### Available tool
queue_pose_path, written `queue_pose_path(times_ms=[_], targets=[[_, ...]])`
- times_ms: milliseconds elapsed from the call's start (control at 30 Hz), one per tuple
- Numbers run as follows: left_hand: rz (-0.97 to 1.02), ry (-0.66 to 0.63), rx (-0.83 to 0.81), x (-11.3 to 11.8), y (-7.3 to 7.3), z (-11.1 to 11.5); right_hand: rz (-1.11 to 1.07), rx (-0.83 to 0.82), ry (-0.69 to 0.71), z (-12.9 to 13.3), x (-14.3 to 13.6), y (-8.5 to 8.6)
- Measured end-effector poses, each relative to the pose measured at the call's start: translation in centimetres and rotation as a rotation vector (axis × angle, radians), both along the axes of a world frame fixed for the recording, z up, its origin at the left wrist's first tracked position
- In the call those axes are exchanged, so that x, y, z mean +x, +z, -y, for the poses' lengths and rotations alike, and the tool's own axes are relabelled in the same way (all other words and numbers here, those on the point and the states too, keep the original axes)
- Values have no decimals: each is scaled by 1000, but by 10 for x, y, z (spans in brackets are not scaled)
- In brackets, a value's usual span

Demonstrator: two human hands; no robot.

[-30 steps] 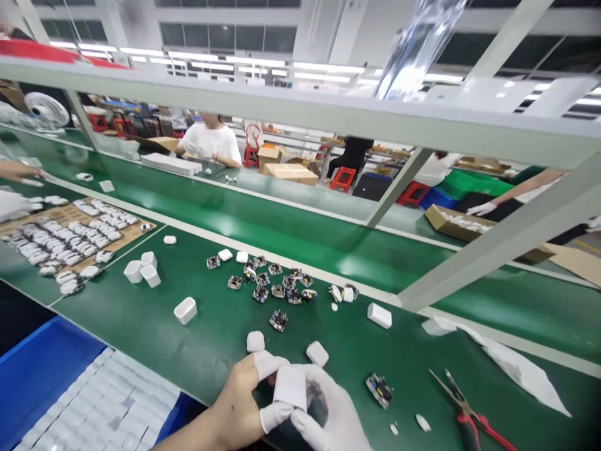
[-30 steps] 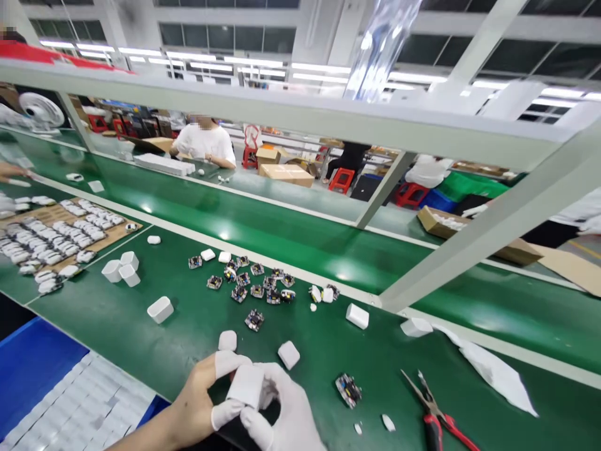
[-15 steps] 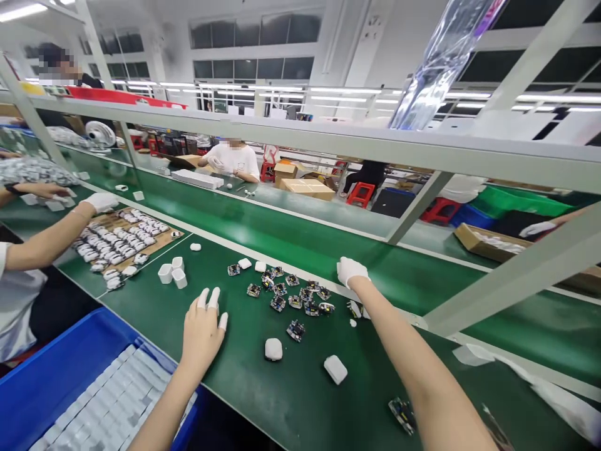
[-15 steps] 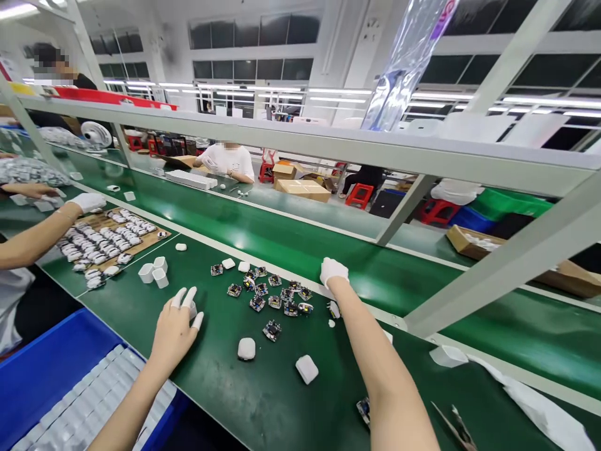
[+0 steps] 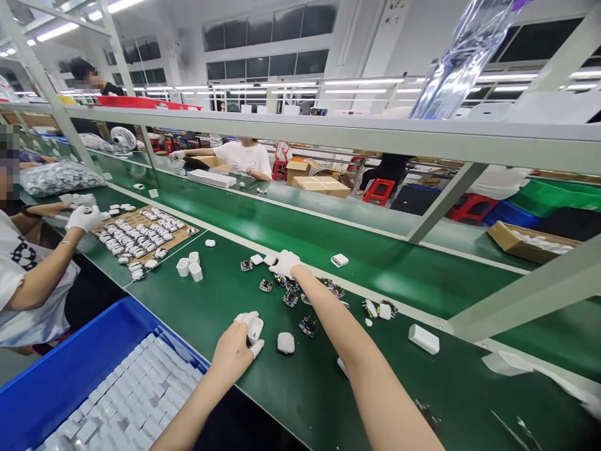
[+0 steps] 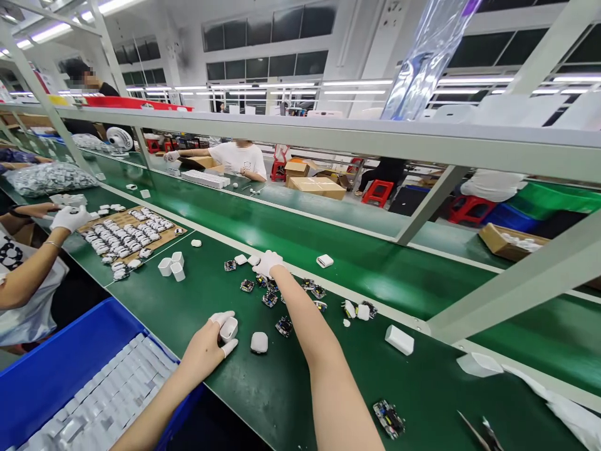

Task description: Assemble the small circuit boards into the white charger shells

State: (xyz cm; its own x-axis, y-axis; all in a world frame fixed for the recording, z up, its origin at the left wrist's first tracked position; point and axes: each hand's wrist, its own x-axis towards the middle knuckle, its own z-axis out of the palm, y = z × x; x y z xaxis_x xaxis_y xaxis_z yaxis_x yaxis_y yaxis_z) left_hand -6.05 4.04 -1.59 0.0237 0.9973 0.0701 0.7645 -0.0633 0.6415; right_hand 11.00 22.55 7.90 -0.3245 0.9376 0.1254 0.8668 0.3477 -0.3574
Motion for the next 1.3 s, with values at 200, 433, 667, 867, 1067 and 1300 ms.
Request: queue_pose_path(times_ms=[200,433,667,867,1067,1300], targets=[[183,-115,127,14,19,26,-3,-39,9,2,-20,2],[251,-429,167,57,21,44,-40,-132,-26,5,-34,5],[152,-475,151,73,-4,43,-226,-247,-8,14,-57,13],[91,-422,289,70,-11,45,-674,-375,49,43,-15,17],[354,-281,575,55,31,35,-1110,-558,59,133,39,16],[358,-436,680,58,68,27,-1661,-783,-72,220,58,17]])
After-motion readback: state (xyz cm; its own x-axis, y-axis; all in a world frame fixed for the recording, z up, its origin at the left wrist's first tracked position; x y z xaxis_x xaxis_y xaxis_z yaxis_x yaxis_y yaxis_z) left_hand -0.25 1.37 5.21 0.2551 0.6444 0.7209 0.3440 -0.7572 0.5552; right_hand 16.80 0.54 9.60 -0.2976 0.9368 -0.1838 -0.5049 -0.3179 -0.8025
